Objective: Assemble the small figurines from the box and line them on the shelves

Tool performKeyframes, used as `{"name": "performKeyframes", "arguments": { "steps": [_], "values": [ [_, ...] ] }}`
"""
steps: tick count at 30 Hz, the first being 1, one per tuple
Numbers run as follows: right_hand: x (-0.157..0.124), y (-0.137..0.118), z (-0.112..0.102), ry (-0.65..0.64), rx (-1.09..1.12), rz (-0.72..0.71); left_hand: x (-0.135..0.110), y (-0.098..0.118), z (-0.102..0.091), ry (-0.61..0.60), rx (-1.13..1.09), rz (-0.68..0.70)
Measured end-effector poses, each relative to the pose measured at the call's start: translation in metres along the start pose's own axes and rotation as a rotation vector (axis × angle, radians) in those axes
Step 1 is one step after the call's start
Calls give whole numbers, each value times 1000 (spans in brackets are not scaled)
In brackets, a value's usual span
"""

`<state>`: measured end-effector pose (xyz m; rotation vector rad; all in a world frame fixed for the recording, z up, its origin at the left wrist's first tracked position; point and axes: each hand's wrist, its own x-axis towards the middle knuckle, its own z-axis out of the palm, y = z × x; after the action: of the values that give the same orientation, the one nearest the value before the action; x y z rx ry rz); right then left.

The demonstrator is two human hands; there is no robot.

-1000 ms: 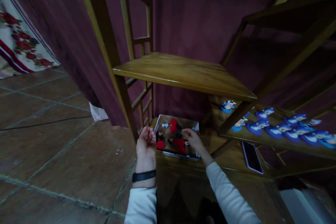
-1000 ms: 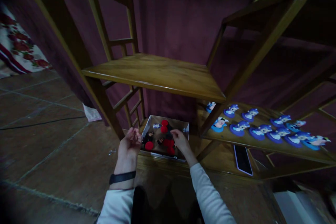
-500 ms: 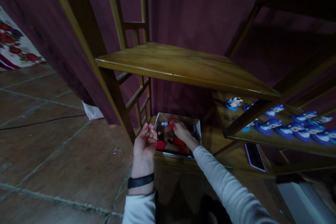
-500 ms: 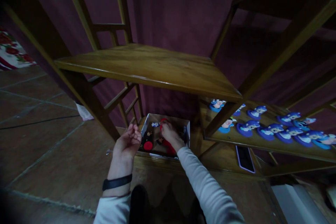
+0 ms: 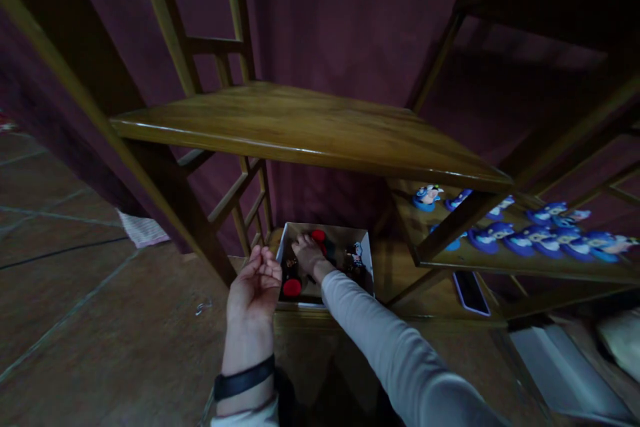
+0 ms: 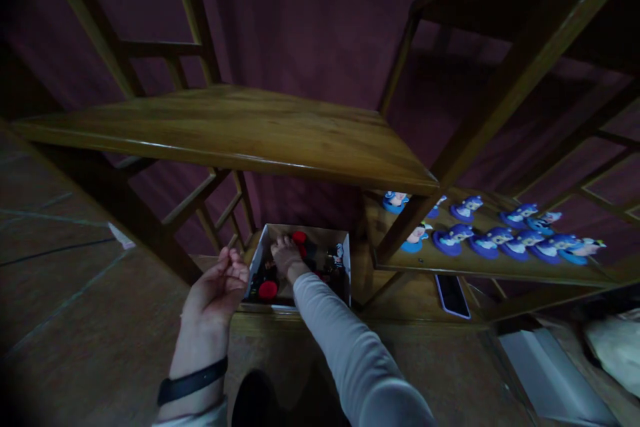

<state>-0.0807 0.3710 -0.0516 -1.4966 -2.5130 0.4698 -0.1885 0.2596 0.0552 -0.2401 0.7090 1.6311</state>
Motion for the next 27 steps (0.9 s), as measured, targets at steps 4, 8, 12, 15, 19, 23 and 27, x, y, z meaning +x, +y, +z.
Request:
{"name": "performKeyframes", "arguments": {
  "steps": [4, 8, 12, 15, 19, 23, 27],
  "values": [
    [-19, 10, -28, 121, 380, 105, 2, -2, -1, 5, 1, -4],
    [-84, 26, -67, 327, 1056, 238, 1, -5, -2, 13, 93, 64],
    [-169, 37, -85, 304, 1251, 377, 3, -16, 0, -49, 381, 252],
    [-205, 38, -78, 249, 1241, 439, 11, -32, -3, -111, 758, 469],
    [-210, 35, -63, 206, 1148, 449, 22, -64, -11, -143, 1483, 672],
    [-207, 36, -58, 246, 1100, 444, 25, -103, -19, -230, 2032, 602],
    [-210, 39, -58, 282, 1064, 437, 31, -128, -27, -372, 2375, 638]
  ]
}}
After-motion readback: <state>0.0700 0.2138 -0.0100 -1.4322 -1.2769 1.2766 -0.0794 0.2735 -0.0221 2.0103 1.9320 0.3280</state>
